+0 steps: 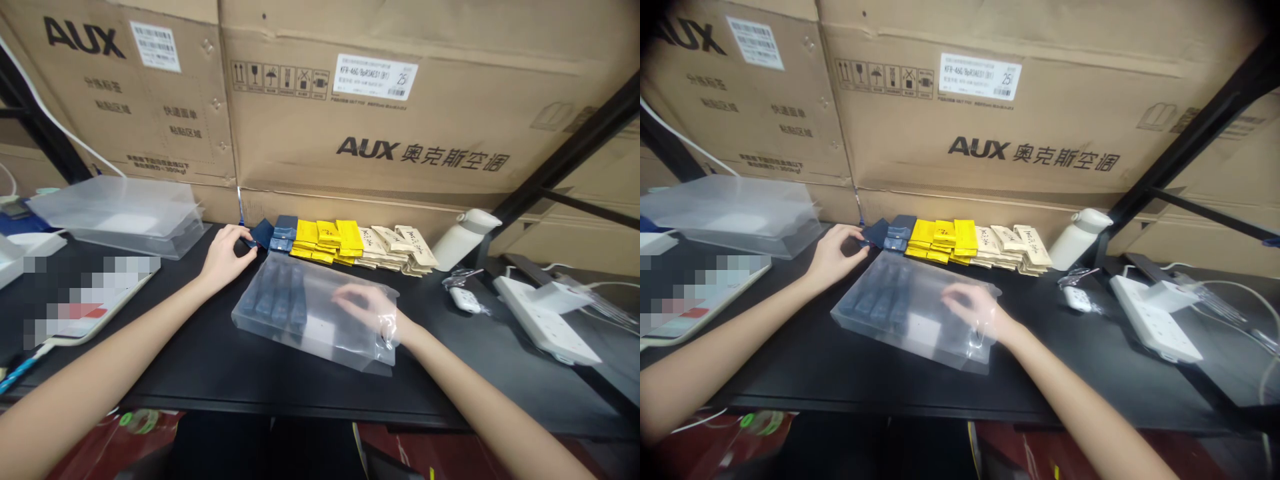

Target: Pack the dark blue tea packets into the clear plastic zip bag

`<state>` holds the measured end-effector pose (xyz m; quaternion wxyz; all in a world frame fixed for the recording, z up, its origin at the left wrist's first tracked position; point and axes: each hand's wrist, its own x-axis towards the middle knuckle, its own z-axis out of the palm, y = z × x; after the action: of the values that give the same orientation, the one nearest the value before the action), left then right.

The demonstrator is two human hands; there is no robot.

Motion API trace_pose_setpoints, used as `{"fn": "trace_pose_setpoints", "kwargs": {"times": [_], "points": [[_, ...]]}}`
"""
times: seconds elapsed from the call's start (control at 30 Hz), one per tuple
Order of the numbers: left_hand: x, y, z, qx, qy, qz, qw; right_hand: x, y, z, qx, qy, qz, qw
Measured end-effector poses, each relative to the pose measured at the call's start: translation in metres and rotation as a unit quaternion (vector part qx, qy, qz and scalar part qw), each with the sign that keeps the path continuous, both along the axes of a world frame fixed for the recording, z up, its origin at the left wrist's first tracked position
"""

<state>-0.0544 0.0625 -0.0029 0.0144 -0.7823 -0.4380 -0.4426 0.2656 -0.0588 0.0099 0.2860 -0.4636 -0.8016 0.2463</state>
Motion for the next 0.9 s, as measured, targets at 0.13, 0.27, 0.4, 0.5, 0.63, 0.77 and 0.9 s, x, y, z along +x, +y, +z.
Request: {"fn": "trace_pose_setpoints", "kwargs": {"times": [0.13,0.27,0.4,0.5,0.63,0.77,0.9], "points": [[0.003,-0.004,0.002,0.015,-0.014,-0.001,1.0,0.0,-0.001,0.001,0.001,-0.003,0.001,1.0],[0.006,-0.009,0.005,0.045,-0.004,-0.01,0.999,0.0,-0.002,0.002,-0.007,-0.003,-0.005,1.0],[0.011,-0.016,0.008,0.061,0.019,-0.036,0.997,0.001,-0.002,0.003,-0.024,0.01,0.005,1.0],[0.014,-0.021,0.009,0.062,0.035,-0.045,0.996,0.002,-0.002,0.004,-0.044,0.019,0.019,0.999],[0.014,-0.023,0.01,0.072,0.047,-0.039,0.996,0.004,-0.002,0.005,-0.063,0.022,0.024,0.997],[0.014,-0.022,0.01,0.091,0.044,-0.046,0.994,0.003,-0.003,0.007,-0.069,0.027,0.023,0.997],[0.015,-0.022,0.01,0.108,0.047,-0.051,0.992,0.001,-0.004,0.009,-0.071,0.029,0.021,0.997]]}}
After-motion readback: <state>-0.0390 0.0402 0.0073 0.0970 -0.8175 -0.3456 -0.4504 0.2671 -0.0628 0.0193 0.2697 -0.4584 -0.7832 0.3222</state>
